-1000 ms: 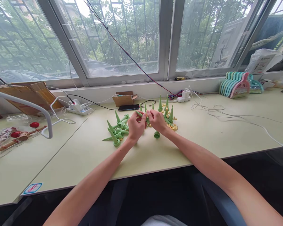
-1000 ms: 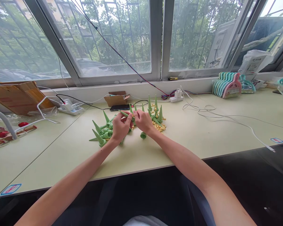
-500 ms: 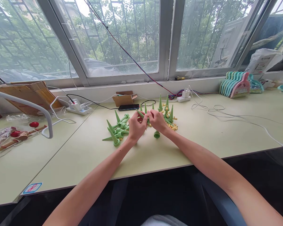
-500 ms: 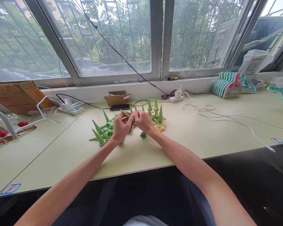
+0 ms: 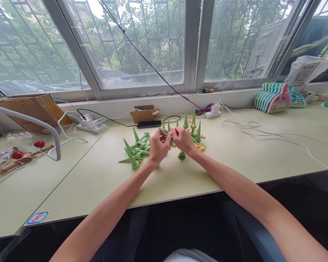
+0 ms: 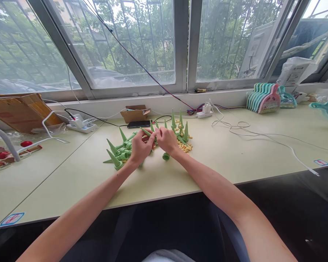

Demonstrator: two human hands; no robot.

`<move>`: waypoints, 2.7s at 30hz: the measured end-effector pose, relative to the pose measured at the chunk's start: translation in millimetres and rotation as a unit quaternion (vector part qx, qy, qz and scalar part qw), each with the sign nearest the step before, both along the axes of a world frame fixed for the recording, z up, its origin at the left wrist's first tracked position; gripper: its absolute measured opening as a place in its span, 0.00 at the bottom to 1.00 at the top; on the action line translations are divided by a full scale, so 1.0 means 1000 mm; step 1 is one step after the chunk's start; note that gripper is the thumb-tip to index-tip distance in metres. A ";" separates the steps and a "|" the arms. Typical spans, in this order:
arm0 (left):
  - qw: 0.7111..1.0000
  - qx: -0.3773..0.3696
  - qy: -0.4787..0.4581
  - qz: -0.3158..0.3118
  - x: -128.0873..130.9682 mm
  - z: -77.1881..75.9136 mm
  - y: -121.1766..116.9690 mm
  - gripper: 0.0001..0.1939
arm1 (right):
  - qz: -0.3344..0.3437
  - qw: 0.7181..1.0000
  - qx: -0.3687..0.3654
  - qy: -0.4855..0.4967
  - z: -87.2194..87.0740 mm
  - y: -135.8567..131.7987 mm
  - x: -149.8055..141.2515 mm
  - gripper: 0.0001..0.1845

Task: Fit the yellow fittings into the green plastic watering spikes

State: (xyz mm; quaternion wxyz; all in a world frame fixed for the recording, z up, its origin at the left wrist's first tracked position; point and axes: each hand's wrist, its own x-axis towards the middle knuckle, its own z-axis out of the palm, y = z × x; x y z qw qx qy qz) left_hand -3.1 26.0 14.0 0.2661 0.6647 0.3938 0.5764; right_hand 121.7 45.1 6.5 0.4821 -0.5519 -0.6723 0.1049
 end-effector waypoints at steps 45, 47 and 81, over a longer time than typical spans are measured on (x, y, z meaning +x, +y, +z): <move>0.998 0.014 0.041 0.040 -0.002 0.000 0.001 0.11 | 0.049 0.998 -0.036 0.001 0.001 -0.002 0.001 0.26; 0.998 0.012 0.044 0.038 -0.002 0.000 0.001 0.10 | 0.053 0.998 -0.036 0.001 0.002 -0.002 0.001 0.27; 0.993 -0.065 0.095 -0.022 -0.002 -0.004 0.002 0.07 | 0.054 0.995 -0.080 -0.038 0.000 0.001 0.003 0.30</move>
